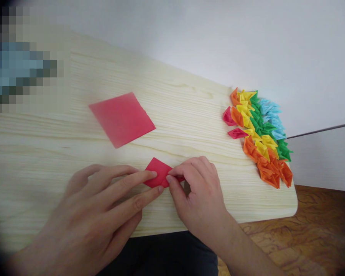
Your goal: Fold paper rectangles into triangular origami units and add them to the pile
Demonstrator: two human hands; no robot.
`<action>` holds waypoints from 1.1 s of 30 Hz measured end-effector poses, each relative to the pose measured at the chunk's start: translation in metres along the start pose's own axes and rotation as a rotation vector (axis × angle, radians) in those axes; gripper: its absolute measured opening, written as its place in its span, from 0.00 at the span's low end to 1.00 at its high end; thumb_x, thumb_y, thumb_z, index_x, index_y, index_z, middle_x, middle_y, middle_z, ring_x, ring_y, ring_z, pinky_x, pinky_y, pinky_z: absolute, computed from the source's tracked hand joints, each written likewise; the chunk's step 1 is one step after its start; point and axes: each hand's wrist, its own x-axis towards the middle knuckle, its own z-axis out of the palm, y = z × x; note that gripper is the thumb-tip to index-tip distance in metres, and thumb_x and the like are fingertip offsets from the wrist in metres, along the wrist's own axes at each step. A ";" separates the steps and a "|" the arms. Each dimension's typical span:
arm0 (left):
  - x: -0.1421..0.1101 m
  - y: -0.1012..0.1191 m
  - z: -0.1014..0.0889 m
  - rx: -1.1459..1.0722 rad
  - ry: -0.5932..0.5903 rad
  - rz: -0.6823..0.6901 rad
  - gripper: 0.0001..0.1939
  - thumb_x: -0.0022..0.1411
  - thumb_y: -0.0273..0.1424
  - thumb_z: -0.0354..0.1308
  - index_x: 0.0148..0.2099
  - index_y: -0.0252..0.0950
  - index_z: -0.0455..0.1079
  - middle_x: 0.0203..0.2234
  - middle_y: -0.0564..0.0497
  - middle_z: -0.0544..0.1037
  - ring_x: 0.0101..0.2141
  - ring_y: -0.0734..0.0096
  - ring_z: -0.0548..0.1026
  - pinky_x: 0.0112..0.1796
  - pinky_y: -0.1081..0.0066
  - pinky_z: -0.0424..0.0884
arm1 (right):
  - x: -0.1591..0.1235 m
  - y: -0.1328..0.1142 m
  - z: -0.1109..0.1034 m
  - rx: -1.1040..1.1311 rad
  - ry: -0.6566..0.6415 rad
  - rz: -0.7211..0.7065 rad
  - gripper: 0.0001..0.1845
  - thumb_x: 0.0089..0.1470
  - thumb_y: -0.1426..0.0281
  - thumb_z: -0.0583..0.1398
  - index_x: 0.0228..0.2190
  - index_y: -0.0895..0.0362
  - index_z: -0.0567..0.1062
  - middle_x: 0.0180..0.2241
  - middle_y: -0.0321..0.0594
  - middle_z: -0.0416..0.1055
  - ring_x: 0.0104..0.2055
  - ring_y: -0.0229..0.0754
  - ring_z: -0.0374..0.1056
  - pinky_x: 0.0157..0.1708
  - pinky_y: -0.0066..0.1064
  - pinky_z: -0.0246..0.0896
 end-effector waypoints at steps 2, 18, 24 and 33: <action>0.001 0.000 0.000 0.010 0.005 0.009 0.20 0.69 0.28 0.56 0.58 0.51 0.76 0.58 0.56 0.79 0.54 0.51 0.73 0.52 0.46 0.62 | 0.000 -0.001 0.001 0.001 0.013 0.007 0.03 0.64 0.72 0.63 0.37 0.52 0.77 0.35 0.40 0.75 0.41 0.47 0.68 0.43 0.43 0.63; -0.010 0.010 0.005 0.068 0.001 0.052 0.20 0.71 0.30 0.55 0.63 0.44 0.73 0.58 0.53 0.79 0.59 0.49 0.70 0.56 0.44 0.59 | -0.003 0.003 0.007 -0.038 0.168 0.014 0.07 0.58 0.70 0.69 0.39 0.54 0.78 0.40 0.41 0.72 0.46 0.49 0.67 0.49 0.44 0.64; -0.009 0.011 0.007 0.062 -0.021 0.024 0.22 0.71 0.31 0.56 0.65 0.46 0.71 0.58 0.53 0.79 0.57 0.50 0.71 0.55 0.44 0.61 | -0.009 0.004 0.013 -0.055 0.178 0.025 0.05 0.61 0.68 0.68 0.33 0.52 0.77 0.33 0.37 0.75 0.41 0.48 0.68 0.42 0.43 0.63; -0.006 0.014 0.003 0.072 -0.036 -0.007 0.19 0.72 0.31 0.56 0.61 0.50 0.74 0.57 0.57 0.80 0.54 0.50 0.73 0.53 0.45 0.64 | -0.017 0.007 0.016 -0.069 0.217 0.012 0.04 0.60 0.67 0.69 0.37 0.52 0.79 0.37 0.39 0.77 0.44 0.49 0.69 0.46 0.45 0.65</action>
